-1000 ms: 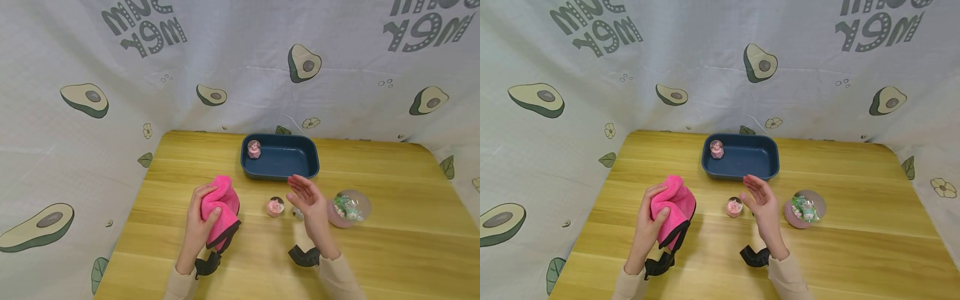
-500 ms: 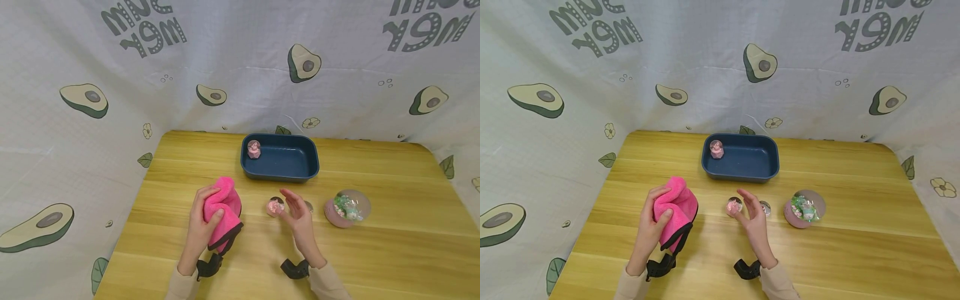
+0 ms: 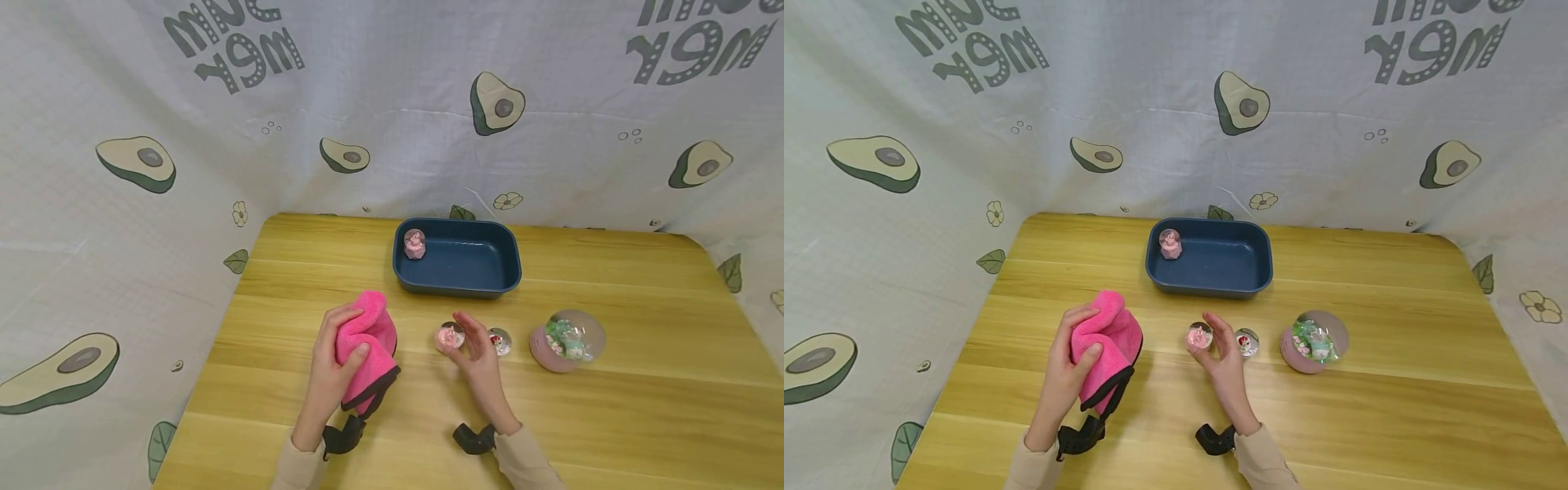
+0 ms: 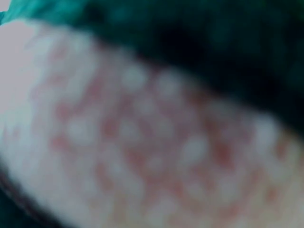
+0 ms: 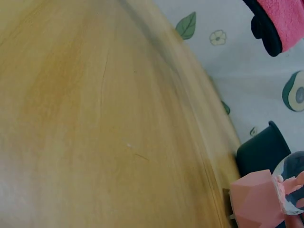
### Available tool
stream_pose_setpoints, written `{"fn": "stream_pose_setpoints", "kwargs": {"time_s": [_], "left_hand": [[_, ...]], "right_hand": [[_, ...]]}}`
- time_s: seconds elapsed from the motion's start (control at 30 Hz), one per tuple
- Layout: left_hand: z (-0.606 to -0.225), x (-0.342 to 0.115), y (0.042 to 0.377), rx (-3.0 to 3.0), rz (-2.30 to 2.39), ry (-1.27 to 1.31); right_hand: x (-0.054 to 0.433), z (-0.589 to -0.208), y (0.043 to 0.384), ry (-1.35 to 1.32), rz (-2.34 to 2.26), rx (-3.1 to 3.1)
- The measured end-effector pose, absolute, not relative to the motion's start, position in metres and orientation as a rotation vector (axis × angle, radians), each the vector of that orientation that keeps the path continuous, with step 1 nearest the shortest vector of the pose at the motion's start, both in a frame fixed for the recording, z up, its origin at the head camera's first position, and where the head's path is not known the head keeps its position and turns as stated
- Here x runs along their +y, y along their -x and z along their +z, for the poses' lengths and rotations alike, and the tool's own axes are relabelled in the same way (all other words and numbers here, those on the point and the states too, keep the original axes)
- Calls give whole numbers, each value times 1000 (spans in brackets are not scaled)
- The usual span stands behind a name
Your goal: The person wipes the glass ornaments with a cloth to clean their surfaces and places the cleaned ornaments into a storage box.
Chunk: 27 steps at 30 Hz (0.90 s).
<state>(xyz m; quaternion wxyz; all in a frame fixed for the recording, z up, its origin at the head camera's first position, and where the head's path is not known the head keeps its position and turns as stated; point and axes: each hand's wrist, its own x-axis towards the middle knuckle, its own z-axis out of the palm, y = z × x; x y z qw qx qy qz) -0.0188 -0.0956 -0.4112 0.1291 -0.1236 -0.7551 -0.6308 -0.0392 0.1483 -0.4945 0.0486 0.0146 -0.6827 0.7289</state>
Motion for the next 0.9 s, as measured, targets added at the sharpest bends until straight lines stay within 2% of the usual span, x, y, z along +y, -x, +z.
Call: {"fn": "stream_pose_setpoints", "kwargs": {"time_s": [0.6, 0.9], "left_hand": [[-413, -91, 21, -2188, -1824, 383], [-412, -87, 23, -2227, -1831, 359]], "right_hand": [[147, -507, 41, 111, 2088, -2301], [147, -498, 41, 161, 2096, -2323]]}}
